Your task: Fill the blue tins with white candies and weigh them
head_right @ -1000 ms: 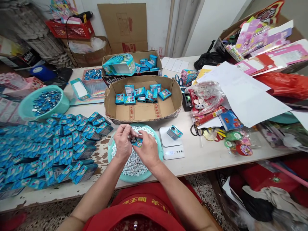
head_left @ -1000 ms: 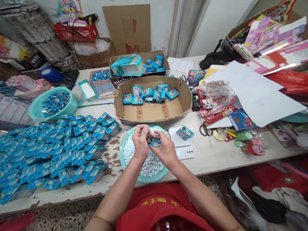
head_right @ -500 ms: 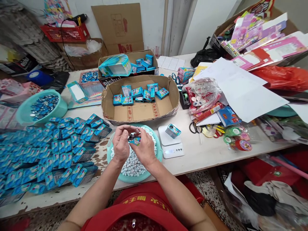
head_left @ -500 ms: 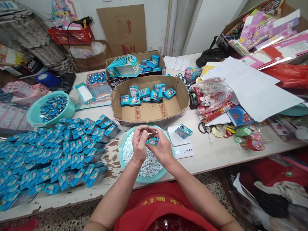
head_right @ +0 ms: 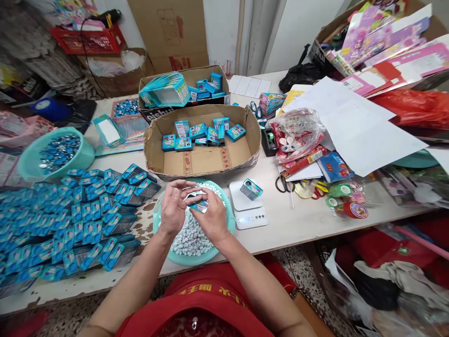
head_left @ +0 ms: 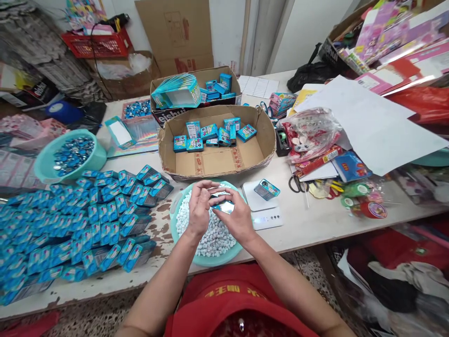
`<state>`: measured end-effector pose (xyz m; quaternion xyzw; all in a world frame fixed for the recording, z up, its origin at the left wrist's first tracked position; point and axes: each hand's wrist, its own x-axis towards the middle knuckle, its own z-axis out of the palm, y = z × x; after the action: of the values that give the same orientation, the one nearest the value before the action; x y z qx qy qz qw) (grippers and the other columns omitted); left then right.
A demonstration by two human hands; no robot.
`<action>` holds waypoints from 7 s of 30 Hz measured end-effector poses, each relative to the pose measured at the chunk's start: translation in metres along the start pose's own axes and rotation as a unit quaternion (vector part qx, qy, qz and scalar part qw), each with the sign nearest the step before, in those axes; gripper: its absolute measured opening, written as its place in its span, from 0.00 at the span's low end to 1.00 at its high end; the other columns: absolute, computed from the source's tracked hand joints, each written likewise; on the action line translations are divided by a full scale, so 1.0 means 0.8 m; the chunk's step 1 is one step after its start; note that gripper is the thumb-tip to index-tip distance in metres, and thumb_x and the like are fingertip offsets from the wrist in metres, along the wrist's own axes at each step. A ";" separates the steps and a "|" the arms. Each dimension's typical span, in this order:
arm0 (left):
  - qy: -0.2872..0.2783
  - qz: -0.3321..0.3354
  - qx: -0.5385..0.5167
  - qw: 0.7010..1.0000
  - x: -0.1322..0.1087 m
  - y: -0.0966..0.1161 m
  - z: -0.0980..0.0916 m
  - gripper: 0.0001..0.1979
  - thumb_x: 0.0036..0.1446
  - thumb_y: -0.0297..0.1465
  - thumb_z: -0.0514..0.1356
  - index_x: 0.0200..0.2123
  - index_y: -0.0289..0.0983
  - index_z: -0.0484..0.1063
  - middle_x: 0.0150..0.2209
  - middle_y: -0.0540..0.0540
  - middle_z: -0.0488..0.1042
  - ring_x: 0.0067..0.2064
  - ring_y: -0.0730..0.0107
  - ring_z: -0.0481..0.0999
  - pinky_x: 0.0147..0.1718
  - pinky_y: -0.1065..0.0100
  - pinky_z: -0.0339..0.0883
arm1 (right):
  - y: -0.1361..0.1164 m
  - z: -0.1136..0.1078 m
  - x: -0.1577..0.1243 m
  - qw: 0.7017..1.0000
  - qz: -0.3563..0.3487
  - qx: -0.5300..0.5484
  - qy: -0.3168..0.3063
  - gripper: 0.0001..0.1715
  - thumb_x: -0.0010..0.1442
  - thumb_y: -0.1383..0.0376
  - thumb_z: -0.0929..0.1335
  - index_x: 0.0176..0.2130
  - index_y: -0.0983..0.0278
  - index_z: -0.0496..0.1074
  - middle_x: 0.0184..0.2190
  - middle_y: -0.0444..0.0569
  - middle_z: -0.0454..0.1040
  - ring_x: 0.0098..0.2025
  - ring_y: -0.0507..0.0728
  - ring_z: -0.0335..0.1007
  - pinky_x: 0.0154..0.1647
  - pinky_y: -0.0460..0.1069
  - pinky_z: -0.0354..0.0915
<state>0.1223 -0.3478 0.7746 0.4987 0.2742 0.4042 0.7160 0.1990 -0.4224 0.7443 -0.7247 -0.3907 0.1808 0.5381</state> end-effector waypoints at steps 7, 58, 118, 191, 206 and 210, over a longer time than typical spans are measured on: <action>0.046 0.048 0.374 0.925 0.028 -0.043 -0.061 0.13 0.61 0.39 0.51 0.40 0.37 0.68 0.41 0.42 0.73 0.43 0.63 0.74 0.47 0.58 0.66 | 0.002 -0.043 -0.014 0.999 0.013 0.033 0.018 0.26 0.50 0.62 0.73 0.48 0.60 0.66 0.44 0.50 0.76 0.47 0.59 0.73 0.51 0.57 0.68; 0.150 -0.028 -0.009 0.988 0.012 -0.002 0.015 0.17 0.49 0.42 0.64 0.25 0.36 0.63 0.19 0.57 0.61 0.14 0.84 0.57 0.12 0.78 0.50 | -0.018 -0.002 -0.012 0.997 -0.022 -0.052 -0.048 0.25 0.49 0.71 0.70 0.47 0.61 0.66 0.41 0.48 0.76 0.45 0.60 0.71 0.47 0.56 0.67; 0.112 -0.220 -0.129 0.960 -0.017 -0.040 -0.001 0.30 0.52 0.53 0.56 0.42 0.32 0.74 0.42 0.38 0.75 0.43 0.60 0.74 0.44 0.62 0.66 | 0.025 -0.084 -0.009 0.988 -0.020 -0.074 -0.133 0.22 0.50 0.55 0.73 0.43 0.60 0.70 0.38 0.49 0.74 0.41 0.60 0.71 0.42 0.54 0.67; -0.208 -0.035 0.546 0.811 -0.035 0.071 -0.067 0.23 0.48 0.42 0.60 0.48 0.43 0.70 0.48 0.45 0.73 0.51 0.55 0.70 0.51 0.61 0.63 | 0.010 0.033 -0.057 0.964 0.063 0.251 -0.053 0.28 0.47 0.59 0.74 0.47 0.58 0.65 0.43 0.46 0.70 0.45 0.57 0.68 0.49 0.53 0.66; 0.169 -0.215 0.752 0.600 -0.037 -0.007 -0.255 0.28 0.55 0.39 0.52 0.54 0.27 0.63 0.50 0.27 0.69 0.48 0.40 0.71 0.42 0.50 0.65 | 0.202 -0.116 -0.013 0.960 0.203 -0.003 0.194 0.49 0.36 0.55 0.75 0.54 0.66 0.57 0.55 0.61 0.63 0.55 0.62 0.60 0.54 0.59 0.57; 0.212 -0.217 0.735 0.607 -0.038 -0.021 -0.252 0.30 0.57 0.39 0.50 0.58 0.27 0.58 0.54 0.25 0.64 0.52 0.37 0.67 0.44 0.47 0.62 | 0.215 -0.105 0.010 0.967 0.210 0.017 0.145 0.30 0.38 0.52 0.72 0.39 0.66 0.67 0.34 0.49 0.73 0.38 0.58 0.66 0.44 0.56 0.63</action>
<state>-0.0486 -0.2777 0.6874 0.6833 0.7236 -0.0055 0.0975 0.3255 -0.4900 0.6169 -0.7998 -0.1442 0.1892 0.5511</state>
